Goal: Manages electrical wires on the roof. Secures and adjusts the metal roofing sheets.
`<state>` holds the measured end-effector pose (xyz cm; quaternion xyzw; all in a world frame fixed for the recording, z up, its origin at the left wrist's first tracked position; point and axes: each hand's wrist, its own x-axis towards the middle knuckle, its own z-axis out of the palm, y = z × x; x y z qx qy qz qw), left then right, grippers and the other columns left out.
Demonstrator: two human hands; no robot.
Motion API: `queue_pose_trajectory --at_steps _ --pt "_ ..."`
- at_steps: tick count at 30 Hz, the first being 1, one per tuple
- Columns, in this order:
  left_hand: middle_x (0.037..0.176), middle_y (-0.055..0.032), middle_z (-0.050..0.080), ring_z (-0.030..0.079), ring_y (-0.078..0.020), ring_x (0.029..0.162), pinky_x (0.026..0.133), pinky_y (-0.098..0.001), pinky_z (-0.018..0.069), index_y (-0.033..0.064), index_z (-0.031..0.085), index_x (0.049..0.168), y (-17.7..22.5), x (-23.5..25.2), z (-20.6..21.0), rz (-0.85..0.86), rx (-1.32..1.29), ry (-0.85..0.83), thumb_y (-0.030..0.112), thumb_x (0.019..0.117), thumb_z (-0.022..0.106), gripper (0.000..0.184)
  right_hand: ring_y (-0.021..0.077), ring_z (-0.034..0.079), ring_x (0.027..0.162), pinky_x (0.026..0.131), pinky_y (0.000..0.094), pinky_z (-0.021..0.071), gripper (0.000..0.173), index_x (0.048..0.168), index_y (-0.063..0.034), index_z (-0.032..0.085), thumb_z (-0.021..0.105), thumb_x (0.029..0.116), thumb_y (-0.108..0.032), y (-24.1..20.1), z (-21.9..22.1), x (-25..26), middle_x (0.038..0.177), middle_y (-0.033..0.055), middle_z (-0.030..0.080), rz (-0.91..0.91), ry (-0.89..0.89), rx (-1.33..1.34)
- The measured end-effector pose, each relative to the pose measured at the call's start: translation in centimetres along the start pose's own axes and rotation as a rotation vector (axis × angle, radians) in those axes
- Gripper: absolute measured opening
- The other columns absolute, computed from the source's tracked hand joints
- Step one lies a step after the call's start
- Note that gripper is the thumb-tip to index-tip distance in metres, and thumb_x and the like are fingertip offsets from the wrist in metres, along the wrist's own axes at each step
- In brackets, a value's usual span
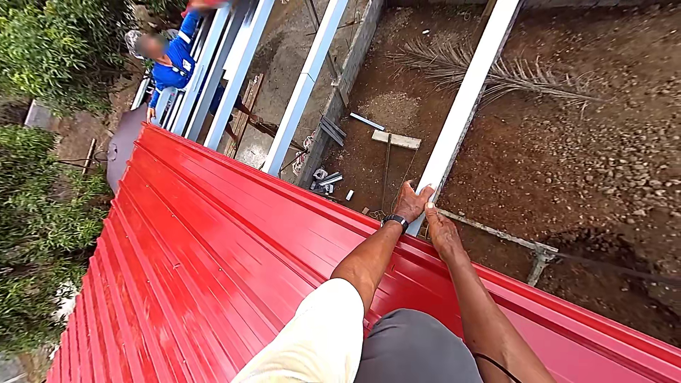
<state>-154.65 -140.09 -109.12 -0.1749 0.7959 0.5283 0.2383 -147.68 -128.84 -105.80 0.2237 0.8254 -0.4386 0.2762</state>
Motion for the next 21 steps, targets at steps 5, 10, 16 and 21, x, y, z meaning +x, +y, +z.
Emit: queue_pose_trajectory --at_steps 5,10,16,21 --pt "0.122 -0.0261 0.066 0.064 -0.0350 0.116 0.103 -0.0516 0.0512 -0.0022 0.055 0.137 -0.4 0.4 -0.6 -0.075 -0.024 -0.109 0.054 0.1009 0.057 0.067 0.0394 0.062 0.118 0.102 0.0611 0.0461 0.085 0.126 0.0002 0.063 0.028 0.1012 -0.073 -0.2 0.4 -0.2 0.122 0.0259 0.065 0.010 0.012 -0.063" --pt "0.122 -0.0240 0.067 0.065 -0.0329 0.115 0.102 -0.0528 0.0513 0.0002 0.060 0.133 -1.5 1.2 -0.5 -0.080 -0.041 -0.248 0.063 0.1025 0.045 0.072 0.0381 0.063 0.117 0.100 0.0600 0.0484 0.079 0.134 -0.0006 0.055 0.036 0.1010 -0.070 -0.5 0.9 -0.3 0.125 0.0247 0.063 -0.006 0.051 -0.045" --pt "0.124 -0.0227 0.066 0.065 -0.0308 0.115 0.101 -0.0510 0.0516 0.0015 0.062 0.130 -2.0 1.3 -0.5 -0.092 -0.168 -0.340 0.064 0.1034 0.041 0.071 0.0403 0.060 0.125 0.104 0.0613 0.0466 0.091 0.146 -0.0020 0.046 0.034 0.0971 -0.078 -0.7 1.3 -0.3 0.132 0.0265 0.062 0.011 0.047 -0.114" --pt "0.132 -0.0194 0.064 0.063 -0.0256 0.120 0.104 -0.0469 0.0512 0.0044 0.062 0.134 -1.8 1.1 -0.5 -0.159 -0.338 -0.377 0.062 0.1028 0.045 0.068 0.0384 0.062 0.123 0.104 0.0616 0.0473 0.093 0.144 -0.0046 0.050 0.032 0.0948 -0.081 -0.5 1.8 -0.2 0.130 0.0235 0.065 -0.014 0.038 -0.171"
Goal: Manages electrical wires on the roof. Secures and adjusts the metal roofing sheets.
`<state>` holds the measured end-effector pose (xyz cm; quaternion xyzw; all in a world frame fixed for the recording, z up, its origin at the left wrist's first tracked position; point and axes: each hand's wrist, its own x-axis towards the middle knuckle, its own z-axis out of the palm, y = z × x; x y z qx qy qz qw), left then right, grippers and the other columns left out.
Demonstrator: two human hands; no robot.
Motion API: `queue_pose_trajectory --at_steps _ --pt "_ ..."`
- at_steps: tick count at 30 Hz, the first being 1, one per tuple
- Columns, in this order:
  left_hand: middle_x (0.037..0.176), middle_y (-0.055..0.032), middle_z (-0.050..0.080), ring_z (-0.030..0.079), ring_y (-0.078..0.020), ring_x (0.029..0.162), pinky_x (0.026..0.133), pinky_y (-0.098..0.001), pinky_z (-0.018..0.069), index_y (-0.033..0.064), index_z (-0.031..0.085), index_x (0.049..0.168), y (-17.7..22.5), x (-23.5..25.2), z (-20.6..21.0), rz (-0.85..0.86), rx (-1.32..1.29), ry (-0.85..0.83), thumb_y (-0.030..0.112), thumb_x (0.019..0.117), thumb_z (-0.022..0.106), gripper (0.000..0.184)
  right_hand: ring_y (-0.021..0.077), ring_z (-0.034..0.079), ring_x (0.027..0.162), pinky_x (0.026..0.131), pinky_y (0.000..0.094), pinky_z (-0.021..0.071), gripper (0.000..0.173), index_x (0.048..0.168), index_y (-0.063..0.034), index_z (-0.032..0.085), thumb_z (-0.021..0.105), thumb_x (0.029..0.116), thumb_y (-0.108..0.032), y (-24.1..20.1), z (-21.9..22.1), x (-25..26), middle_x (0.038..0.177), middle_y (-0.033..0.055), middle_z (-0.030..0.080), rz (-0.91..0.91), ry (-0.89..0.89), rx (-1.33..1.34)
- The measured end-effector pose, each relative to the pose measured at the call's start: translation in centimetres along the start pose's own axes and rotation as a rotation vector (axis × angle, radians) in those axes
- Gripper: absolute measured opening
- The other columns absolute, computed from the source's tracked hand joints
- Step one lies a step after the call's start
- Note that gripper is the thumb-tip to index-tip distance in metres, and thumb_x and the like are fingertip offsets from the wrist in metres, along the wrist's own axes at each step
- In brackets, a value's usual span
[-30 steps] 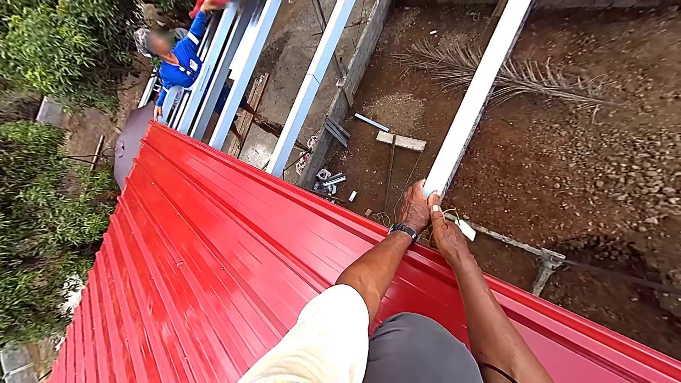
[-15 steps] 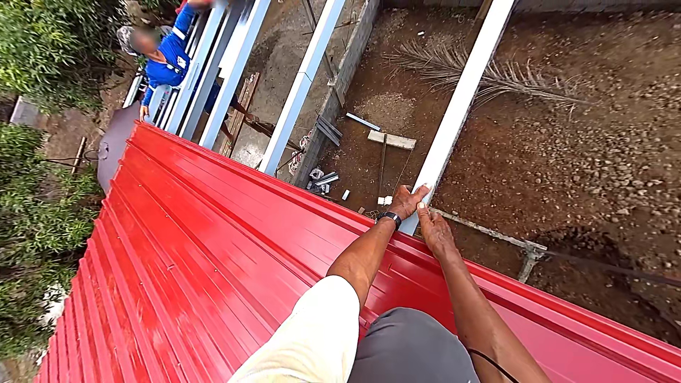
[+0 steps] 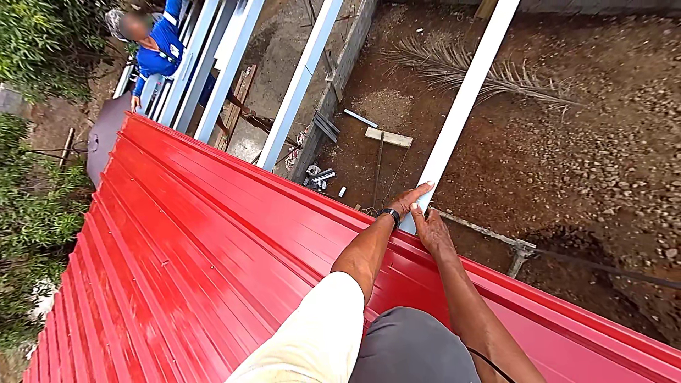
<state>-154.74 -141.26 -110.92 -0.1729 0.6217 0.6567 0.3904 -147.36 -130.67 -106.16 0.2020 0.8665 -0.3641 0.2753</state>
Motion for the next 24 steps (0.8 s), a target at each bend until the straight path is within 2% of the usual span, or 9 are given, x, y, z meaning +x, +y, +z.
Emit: queue_pose_trajectory --at_steps 3,8,12,17,20,21,22,24 --pt "0.127 -0.0196 0.066 0.065 -0.0254 0.115 0.101 -0.0466 0.0530 0.0034 0.064 0.131 0.2 -0.4 0.0 -0.037 -0.057 0.003 0.063 0.1003 0.050 0.069 0.0378 0.061 0.125 0.105 0.0604 0.0467 0.095 0.146 -0.0051 0.049 0.033 0.0931 -0.083 0.0 0.1 0.0 0.131 0.0236 0.064 -0.010 0.001 -0.014" --pt "0.120 -0.0158 0.067 0.066 -0.0214 0.106 0.094 -0.0429 0.0551 0.0064 0.064 0.130 1.5 -1.9 0.0 -0.063 -0.117 -0.040 0.061 0.1011 0.049 0.063 0.0367 0.062 0.125 0.104 0.0616 0.0472 0.098 0.150 -0.0069 0.045 0.034 0.0911 -0.085 0.0 0.4 0.1 0.132 0.0218 0.064 -0.001 0.001 -0.049" --pt "0.124 -0.0165 0.067 0.065 -0.0234 0.111 0.097 -0.0448 0.0537 0.0065 0.063 0.133 1.4 -1.9 0.1 -0.076 -0.121 -0.016 0.062 0.0990 0.052 0.066 0.0374 0.064 0.121 0.101 0.0614 0.0488 0.097 0.146 -0.0065 0.047 0.034 0.0910 -0.085 0.0 0.3 0.1 0.128 0.0224 0.066 0.019 -0.003 -0.072" --pt "0.114 -0.0204 0.070 0.069 -0.0273 0.105 0.095 -0.0483 0.0552 0.0005 0.069 0.119 0.6 -0.8 0.2 -0.065 -0.056 0.126 0.063 0.0930 0.063 0.068 0.0388 0.063 0.123 0.102 0.0630 0.0481 0.096 0.149 -0.0071 0.045 0.033 0.0923 -0.084 -0.1 0.2 -0.1 0.131 0.0229 0.065 -0.007 0.009 -0.079" --pt "0.110 -0.0212 0.071 0.069 -0.0288 0.103 0.094 -0.0501 0.0550 -0.0005 0.071 0.114 0.2 -0.4 0.3 -0.055 0.015 0.146 0.065 0.0939 0.060 0.069 0.0361 0.057 0.132 0.108 0.0575 0.0465 0.089 0.152 -0.0052 0.046 0.037 0.0964 -0.075 0.2 0.2 -1.2 0.145 0.0210 0.056 -0.134 0.130 -0.151" --pt "0.108 -0.0213 0.071 0.069 -0.0289 0.100 0.092 -0.0504 0.0552 -0.0006 0.072 0.111 0.1 -0.1 0.4 -0.032 0.033 0.155 0.065 0.0950 0.059 0.068 0.0372 0.057 0.131 0.108 0.0568 0.0465 0.085 0.150 -0.0041 0.048 0.038 0.0983 -0.071 0.3 0.0 -1.8 0.145 0.0217 0.056 -0.184 0.173 -0.222" --pt "0.106 -0.0207 0.072 0.069 -0.0286 0.099 0.092 -0.0506 0.0554 0.0003 0.072 0.110 0.1 0.1 0.3 -0.013 0.051 0.159 0.065 0.0957 0.057 0.068 0.0389 0.058 0.129 0.108 0.0580 0.0442 0.079 0.147 -0.0028 0.051 0.041 0.0997 -0.066 0.1 -0.2 -2.6 0.142 0.0225 0.058 -0.233 0.213 -0.301" --pt "0.105 -0.0201 0.072 0.070 -0.0291 0.097 0.090 -0.0516 0.0560 0.0017 0.072 0.109 0.2 -0.4 0.0 -0.014 0.072 0.162 0.068 0.0942 0.057 0.070 0.0408 0.058 0.128 0.115 0.0642 0.0310 0.073 0.143 -0.0028 0.056 0.044 0.1000 -0.061 0.0 -0.5 -4.8 0.136 0.0212 0.063 -0.282 0.252 -0.446"
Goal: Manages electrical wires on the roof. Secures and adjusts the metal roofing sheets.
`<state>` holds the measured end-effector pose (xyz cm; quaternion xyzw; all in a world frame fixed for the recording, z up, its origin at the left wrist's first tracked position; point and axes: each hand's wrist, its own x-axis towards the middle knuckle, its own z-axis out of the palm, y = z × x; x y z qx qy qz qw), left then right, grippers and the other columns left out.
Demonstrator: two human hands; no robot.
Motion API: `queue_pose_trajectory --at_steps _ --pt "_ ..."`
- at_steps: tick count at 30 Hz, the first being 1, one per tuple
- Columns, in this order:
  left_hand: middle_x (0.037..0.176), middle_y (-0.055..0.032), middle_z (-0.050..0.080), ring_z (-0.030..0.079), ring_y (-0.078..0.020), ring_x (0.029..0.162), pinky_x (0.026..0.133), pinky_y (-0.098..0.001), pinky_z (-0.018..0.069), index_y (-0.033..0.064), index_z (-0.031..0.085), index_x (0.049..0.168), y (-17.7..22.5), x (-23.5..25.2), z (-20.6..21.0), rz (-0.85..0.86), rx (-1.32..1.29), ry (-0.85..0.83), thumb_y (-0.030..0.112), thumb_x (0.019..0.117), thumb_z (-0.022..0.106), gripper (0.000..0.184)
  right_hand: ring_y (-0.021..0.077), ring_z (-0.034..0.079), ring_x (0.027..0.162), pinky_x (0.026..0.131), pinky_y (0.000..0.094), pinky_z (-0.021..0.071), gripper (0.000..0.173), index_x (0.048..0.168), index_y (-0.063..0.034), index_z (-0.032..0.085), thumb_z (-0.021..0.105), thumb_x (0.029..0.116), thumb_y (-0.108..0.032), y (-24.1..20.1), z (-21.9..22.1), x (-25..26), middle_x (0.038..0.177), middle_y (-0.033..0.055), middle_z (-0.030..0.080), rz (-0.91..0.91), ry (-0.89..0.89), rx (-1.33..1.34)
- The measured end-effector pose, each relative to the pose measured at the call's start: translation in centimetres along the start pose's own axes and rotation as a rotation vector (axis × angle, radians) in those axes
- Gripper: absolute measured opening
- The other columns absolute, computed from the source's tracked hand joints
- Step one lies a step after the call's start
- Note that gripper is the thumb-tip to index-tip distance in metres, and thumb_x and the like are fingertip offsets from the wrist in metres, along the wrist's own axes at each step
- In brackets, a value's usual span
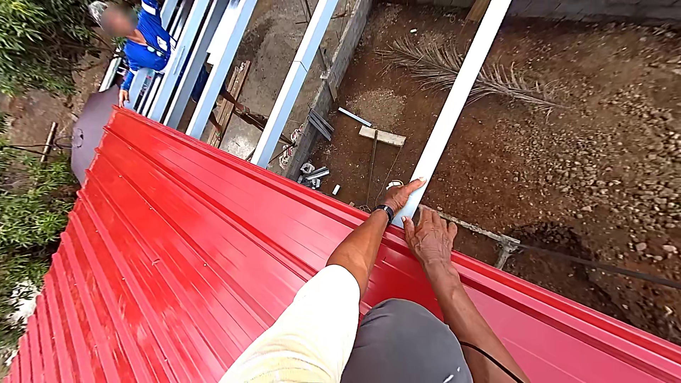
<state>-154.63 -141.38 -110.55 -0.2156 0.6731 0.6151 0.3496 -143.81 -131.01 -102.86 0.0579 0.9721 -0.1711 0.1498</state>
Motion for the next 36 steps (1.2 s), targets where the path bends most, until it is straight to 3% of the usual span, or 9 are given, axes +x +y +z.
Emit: queue_pose_trajectory --at_steps 3,7,16,18,20,22,24,30,36 --pt "0.109 -0.0204 0.070 0.069 -0.0306 0.098 0.089 -0.0534 0.0553 0.0038 0.070 0.115 0.5 -1.3 -0.1 -0.035 0.037 -0.017 0.075 0.0905 0.054 0.077 0.0439 0.055 0.130 0.117 0.0717 0.0210 0.095 0.145 -0.0013 0.054 0.033 0.0939 -0.079 0.7 -0.2 -2.9 0.135 0.0224 0.063 -0.025 -0.001 -0.131" --pt "0.111 -0.0206 0.070 0.068 -0.0319 0.100 0.089 -0.0549 0.0548 0.0059 0.070 0.117 0.9 -2.6 -0.4 -0.037 0.088 -0.007 0.080 0.0880 0.052 0.082 0.0415 0.058 0.126 0.104 0.0673 0.0391 0.114 0.147 -0.0060 0.053 0.023 0.0811 -0.095 1.8 1.7 -3.8 0.139 0.0195 0.061 -0.059 -0.108 -0.231" --pt "0.118 -0.0263 0.068 0.063 -0.0404 0.117 0.100 -0.0608 0.0500 -0.0011 0.073 0.108 1.8 -2.8 -2.1 -0.013 0.317 0.182 0.078 0.0840 0.062 0.083 0.0379 0.057 0.127 0.103 0.0669 0.0398 0.114 0.137 -0.0110 0.061 0.025 0.0754 -0.100 1.1 1.1 -3.2 0.132 0.0160 0.065 -0.013 -0.224 -0.253" --pt "0.119 -0.0263 0.067 0.063 -0.0401 0.116 0.100 -0.0592 0.0503 -0.0011 0.070 0.116 1.1 -2.6 -4.1 0.043 0.263 0.245 0.066 0.0929 0.061 0.072 0.0377 0.057 0.128 0.103 0.0668 0.0398 0.114 0.138 -0.0119 0.060 0.026 0.0749 -0.100 1.0 1.0 -3.1 0.134 0.0153 0.064 -0.002 -0.230 -0.256" --pt "0.112 -0.0245 0.067 0.067 -0.0341 0.097 0.087 -0.0517 0.0553 0.0006 0.065 0.126 0.2 -2.3 -6.6 0.085 0.187 0.296 0.034 0.1039 0.056 0.041 0.0379 0.057 0.128 0.103 0.0663 0.0405 0.113 0.137 -0.0116 0.061 0.026 0.0751 -0.100 0.9 0.9 -3.0 0.133 0.0150 0.064 0.000 -0.227 -0.260" --pt "0.112 -0.0219 0.066 0.066 -0.0285 0.083 0.076 -0.0455 0.0574 0.0096 0.056 0.142 0.0 -3.1 -9.9 0.076 0.115 0.310 0.015 0.1049 0.048 0.038 0.0383 0.056 0.129 0.104 0.0663 0.0400 0.113 0.138 -0.0116 0.060 0.025 0.0757 -0.099 0.9 0.9 -3.1 0.135 0.0150 0.064 0.002 -0.236 -0.264" --pt "0.118 -0.0211 0.065 0.066 -0.0286 0.083 0.074 -0.0464 0.0570 0.0186 0.053 0.146 -0.1 -4.0 -13.6 0.098 0.050 0.328 0.013 0.1044 0.048 0.042 0.0383 0.056 0.129 0.104 0.0666 0.0399 0.114 0.139 -0.0116 0.060 0.025 0.0758 -0.100 1.0 1.0 -3.1 0.136 0.0154 0.063 0.001 -0.245 -0.272" --pt "0.115 -0.0199 0.065 0.068 -0.0241 0.078 0.073 -0.0419 0.0609 0.0088 0.055 0.144 7.9 -3.8 -24.2 0.258 -0.081 0.576 0.007 0.1060 0.042 0.040 0.0375 0.057 0.128 0.103 0.0647 0.0405 0.113 0.138 -0.0118 0.060 0.024 0.0763 -0.099 1.0 1.1 -2.9 0.135 0.0149 0.064 -0.003 -0.247 -0.295" --pt "0.116 -0.0217 0.061 0.067 -0.0260 0.071 0.060 -0.0400 0.0608 0.0223 0.014 0.163 17.0 -5.5 -32.9 0.534 -0.432 0.805 0.001 0.1012 0.051 0.075 0.0374 0.055 0.130 0.105 0.0659 0.0387 0.114 0.139 -0.0133 0.060 0.023 0.0745 -0.100 1.0 1.0 -2.8 0.137 0.0139 0.063 0.009 -0.260 -0.295"
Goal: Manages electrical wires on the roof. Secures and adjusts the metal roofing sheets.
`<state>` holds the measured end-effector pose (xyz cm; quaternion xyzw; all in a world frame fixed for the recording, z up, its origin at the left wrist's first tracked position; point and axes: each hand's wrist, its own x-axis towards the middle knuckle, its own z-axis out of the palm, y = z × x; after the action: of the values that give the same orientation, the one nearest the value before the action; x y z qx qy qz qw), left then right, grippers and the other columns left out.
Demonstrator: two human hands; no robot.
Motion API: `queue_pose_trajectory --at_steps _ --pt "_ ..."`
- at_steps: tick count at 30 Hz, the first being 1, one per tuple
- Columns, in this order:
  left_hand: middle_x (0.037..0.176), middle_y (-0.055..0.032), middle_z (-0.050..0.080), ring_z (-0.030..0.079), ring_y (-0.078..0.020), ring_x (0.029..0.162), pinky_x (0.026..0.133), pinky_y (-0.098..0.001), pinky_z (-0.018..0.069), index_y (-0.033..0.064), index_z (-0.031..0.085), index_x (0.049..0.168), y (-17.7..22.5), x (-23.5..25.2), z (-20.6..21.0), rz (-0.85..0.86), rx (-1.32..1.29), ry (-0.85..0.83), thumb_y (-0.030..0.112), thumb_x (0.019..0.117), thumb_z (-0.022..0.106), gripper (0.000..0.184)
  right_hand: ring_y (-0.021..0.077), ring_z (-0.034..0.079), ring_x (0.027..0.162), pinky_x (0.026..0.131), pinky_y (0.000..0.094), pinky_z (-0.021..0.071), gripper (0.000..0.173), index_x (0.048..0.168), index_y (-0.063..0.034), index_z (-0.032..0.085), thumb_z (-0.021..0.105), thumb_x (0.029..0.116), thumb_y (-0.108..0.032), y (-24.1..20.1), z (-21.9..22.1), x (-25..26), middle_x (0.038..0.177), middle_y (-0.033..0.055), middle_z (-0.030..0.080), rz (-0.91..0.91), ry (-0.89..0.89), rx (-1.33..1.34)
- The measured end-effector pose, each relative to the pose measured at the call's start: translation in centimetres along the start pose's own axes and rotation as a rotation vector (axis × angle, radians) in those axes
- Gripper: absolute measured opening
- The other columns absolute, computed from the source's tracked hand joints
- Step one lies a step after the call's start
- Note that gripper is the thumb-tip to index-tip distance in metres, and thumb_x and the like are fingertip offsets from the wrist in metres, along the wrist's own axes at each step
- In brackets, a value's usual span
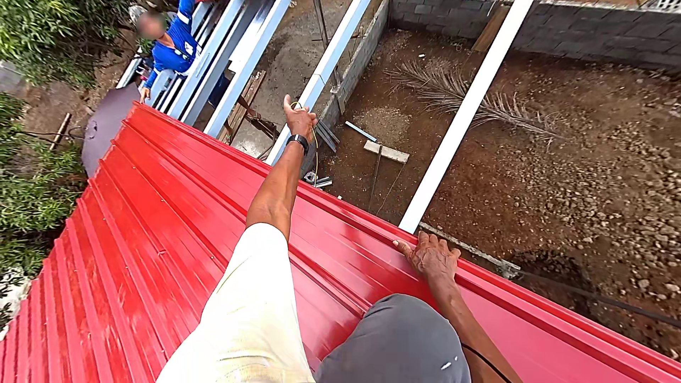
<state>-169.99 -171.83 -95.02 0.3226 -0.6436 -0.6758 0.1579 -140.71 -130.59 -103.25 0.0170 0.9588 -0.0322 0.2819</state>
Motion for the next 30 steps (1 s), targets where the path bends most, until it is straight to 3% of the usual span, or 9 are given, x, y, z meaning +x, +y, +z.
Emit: queue_pose_trajectory --at_steps 2,4,8,12,15,17,23,27,30 --pt "0.118 -0.0205 0.062 0.068 -0.0220 0.071 0.060 -0.0345 0.0604 0.0164 0.005 0.162 2.8 1.4 -0.9 0.013 -0.079 0.083 0.003 0.1019 0.053 0.078 0.0375 0.055 0.131 0.106 0.0657 0.0382 0.114 0.138 -0.0129 0.061 0.025 0.0742 -0.100 -0.1 0.0 0.0 0.137 0.0142 0.063 0.008 0.000 0.006" --pt "0.111 -0.0187 0.062 0.068 -0.0200 0.071 0.061 -0.0317 0.0596 0.0095 0.014 0.156 4.9 2.8 -1.9 0.011 -0.156 0.131 0.005 0.1015 0.057 0.070 0.0376 0.055 0.130 0.106 0.0658 0.0380 0.114 0.137 -0.0124 0.061 0.025 0.0744 -0.100 -0.1 0.0 -0.1 0.136 0.0145 0.063 0.008 0.002 0.004" --pt "0.110 -0.0166 0.060 0.063 -0.0185 0.067 0.054 -0.0294 0.0554 0.0184 0.007 0.161 7.3 4.3 -4.1 -0.017 -0.176 0.094 0.006 0.1006 0.060 0.081 0.0374 0.056 0.129 0.104 0.0647 0.0405 0.113 0.135 -0.0126 0.062 0.024 0.0749 -0.100 0.0 0.0 -0.1 0.135 0.0146 0.064 0.001 0.012 -0.006" --pt "0.110 -0.0165 0.062 0.061 -0.0162 0.059 0.049 -0.0271 0.0525 0.0167 0.009 0.161 8.4 4.5 -5.1 0.000 -0.133 0.037 0.003 0.1018 0.054 0.075 0.0376 0.056 0.129 0.104 0.0643 0.0408 0.113 0.136 -0.0126 0.062 0.025 0.0751 -0.100 -0.1 -0.1 0.0 0.136 0.0151 0.063 0.006 0.004 -0.016" --pt "0.109 -0.0157 0.062 0.065 -0.0190 0.069 0.060 -0.0316 0.0577 0.0115 0.027 0.152 7.4 3.5 -5.4 -0.070 -0.173 -0.025 0.005 0.1032 0.053 0.055 0.0380 0.056 0.129 0.104 0.0651 0.0403 0.111 0.135 -0.0124 0.062 0.027 0.0759 -0.099 -0.1 -0.2 -0.1 0.136 0.0155 0.063 0.006 -0.001 -0.003" --pt "0.095 -0.0136 0.062 0.065 -0.0200 0.070 0.066 -0.0359 0.0608 0.0033 0.046 0.127 5.6 2.5 -5.2 -0.176 -0.275 -0.023 0.003 0.1026 0.050 0.025 0.0384 0.056 0.129 0.104 0.0661 0.0399 0.110 0.134 -0.0126 0.063 0.028 0.0758 -0.099 -0.1 -0.3 -0.1 0.135 0.0150 0.063 0.003 0.001 0.007" --pt "0.083 -0.0108 0.059 0.064 -0.0229 0.074 0.079 -0.0448 0.0599 0.0035 0.050 0.101 -0.6 -2.5 -4.6 -0.366 -0.397 -0.083 0.004 0.1026 0.042 0.009 0.0381 0.055 0.131 0.105 0.0662 0.0392 0.108 0.134 -0.0134 0.062 0.028 0.0766 -0.098 0.0 -0.2 0.2 0.136 0.0143 0.063 0.008 -0.013 0.001" --pt "0.078 -0.0052 0.054 0.059 -0.0202 0.069 0.079 -0.0456 0.0589 0.0077 0.050 0.098 -3.4 -7.9 -2.9 -0.429 -0.488 -0.188 0.015 0.1068 0.043 0.014 0.0387 0.056 0.130 0.104 0.0673 0.0399 0.110 0.136 -0.0140 0.062 0.027 0.0759 -0.099 0.1 0.3 0.4 0.135 0.0157 0.064 -0.004 0.021 0.004" --pt "0.081 -0.0026 0.050 0.056 -0.0179 0.066 0.076 -0.0438 0.0587 0.0069 0.055 0.116 -5.2 -13.7 -0.4 -0.426 -0.513 -0.231 0.018 0.1069 0.048 0.016 0.0397 0.055 0.131 0.104 0.0676 0.0397 0.110 0.137 -0.0140 0.061 0.029 0.0758 -0.099 0.0 0.0 0.3 0.137 0.0158 0.063 0.002 0.008 0.008"
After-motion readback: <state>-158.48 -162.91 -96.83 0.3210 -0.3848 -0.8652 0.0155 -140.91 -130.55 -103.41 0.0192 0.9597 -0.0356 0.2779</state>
